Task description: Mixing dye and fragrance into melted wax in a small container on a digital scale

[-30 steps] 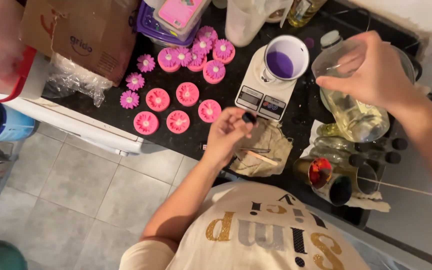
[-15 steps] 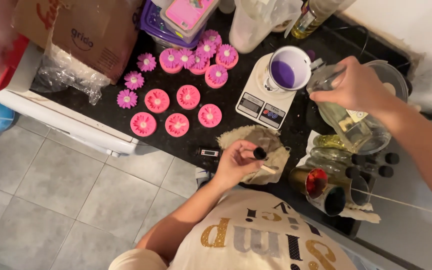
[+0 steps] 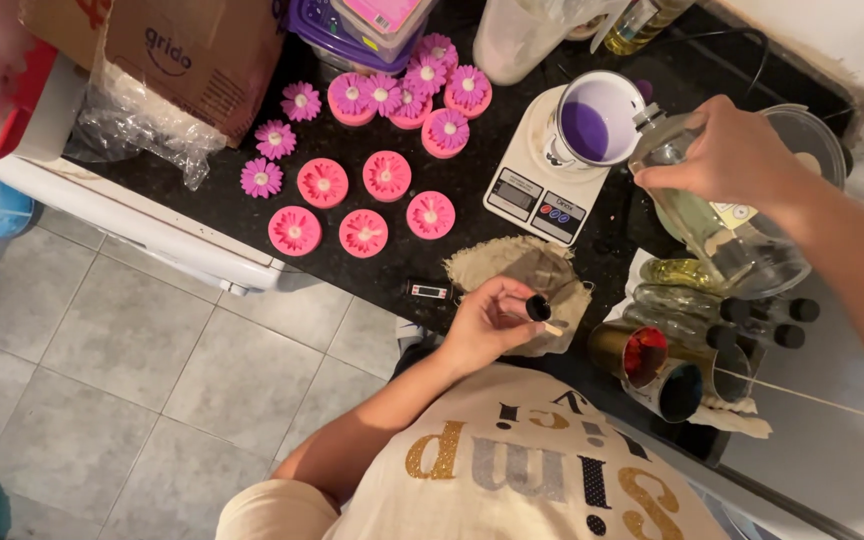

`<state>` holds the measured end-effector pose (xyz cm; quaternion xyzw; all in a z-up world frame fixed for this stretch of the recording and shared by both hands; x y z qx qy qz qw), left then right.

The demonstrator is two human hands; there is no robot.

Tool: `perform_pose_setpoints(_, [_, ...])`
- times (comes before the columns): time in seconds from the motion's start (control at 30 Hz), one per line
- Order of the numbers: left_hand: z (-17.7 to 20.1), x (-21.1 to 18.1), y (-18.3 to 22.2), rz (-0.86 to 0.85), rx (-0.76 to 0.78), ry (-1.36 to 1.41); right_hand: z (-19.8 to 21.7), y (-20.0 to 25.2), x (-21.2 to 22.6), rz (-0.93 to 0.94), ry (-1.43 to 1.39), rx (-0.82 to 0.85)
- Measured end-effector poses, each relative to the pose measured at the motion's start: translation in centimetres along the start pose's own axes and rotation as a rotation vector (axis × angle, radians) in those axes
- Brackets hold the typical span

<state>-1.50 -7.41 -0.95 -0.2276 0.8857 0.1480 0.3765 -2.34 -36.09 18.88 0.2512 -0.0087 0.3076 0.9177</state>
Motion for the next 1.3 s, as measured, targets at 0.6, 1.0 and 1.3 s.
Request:
perform_pose_setpoints(0.6, [0.1,0.8,0.4,0.063,0.029,-0.014,0.1,-0.1,-0.4,-0.082,0.119,0.016])
perform_pose_setpoints(1.0, [0.1,0.8,0.7,0.078,0.025,-0.029,4.3,4.0,3.3,-0.171,-0.152,-0.271])
perform_pose_setpoints(1.3, [-0.1,0.5,0.7,0.092,0.036,-0.051,3.8,1.5,-1.9,0.132,-0.185,-0.478])
Point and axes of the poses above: each hand's wrist, its own y-axis away from the middle knuckle, its own z-axis out of the back of the hand, x = y × z, the point moved 3 cm from there along -y, towards the middle knuckle, and after that the axes turned 7 degrees about -x, right-handed, at the moved point
